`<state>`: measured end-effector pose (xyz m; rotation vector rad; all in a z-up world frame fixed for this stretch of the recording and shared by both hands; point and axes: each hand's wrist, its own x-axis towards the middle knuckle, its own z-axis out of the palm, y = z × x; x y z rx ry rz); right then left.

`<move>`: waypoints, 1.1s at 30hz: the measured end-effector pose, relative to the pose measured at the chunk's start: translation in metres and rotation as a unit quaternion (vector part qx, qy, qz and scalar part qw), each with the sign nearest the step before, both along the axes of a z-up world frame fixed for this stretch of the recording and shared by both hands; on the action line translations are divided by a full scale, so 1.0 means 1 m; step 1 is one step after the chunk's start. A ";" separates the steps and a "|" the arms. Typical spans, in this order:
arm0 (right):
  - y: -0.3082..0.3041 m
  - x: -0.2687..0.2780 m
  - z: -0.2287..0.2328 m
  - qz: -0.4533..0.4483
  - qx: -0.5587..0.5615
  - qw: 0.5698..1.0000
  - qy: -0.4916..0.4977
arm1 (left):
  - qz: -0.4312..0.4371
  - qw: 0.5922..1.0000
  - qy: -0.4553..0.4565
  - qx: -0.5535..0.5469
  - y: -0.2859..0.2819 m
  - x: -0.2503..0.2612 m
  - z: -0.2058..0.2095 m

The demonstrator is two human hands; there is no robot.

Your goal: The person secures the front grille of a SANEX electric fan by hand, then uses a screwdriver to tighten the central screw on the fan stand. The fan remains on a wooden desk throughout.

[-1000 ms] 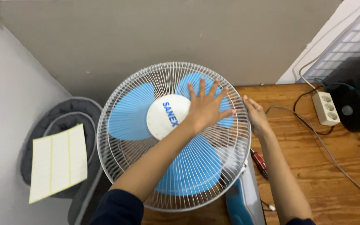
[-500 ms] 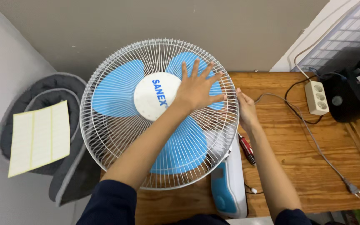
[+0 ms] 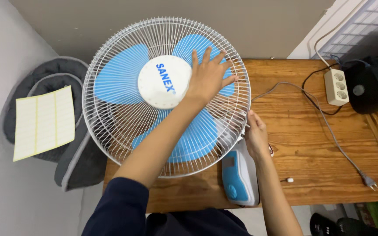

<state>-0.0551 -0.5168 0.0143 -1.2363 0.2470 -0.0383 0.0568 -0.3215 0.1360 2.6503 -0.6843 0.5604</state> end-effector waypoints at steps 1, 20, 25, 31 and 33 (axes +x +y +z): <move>0.002 -0.002 0.001 0.001 0.002 1.000 0.006 | -0.007 1.000 -0.013 -0.003 0.001 0.001 -0.001; 0.045 -0.033 0.012 0.093 0.111 0.989 0.000 | -0.035 0.982 -0.035 -0.184 0.024 -0.131 -0.015; 0.049 -0.032 0.019 0.108 0.120 0.987 -0.010 | 0.014 0.979 -0.023 -0.202 0.042 -0.201 -0.034; 0.056 -0.034 0.033 0.114 0.096 0.989 0.018 | 0.078 0.981 -0.080 -0.158 0.039 -0.223 -0.050; 0.055 -0.034 0.037 0.130 0.087 0.987 0.025 | 0.077 0.981 -0.089 -0.154 0.038 -0.221 -0.052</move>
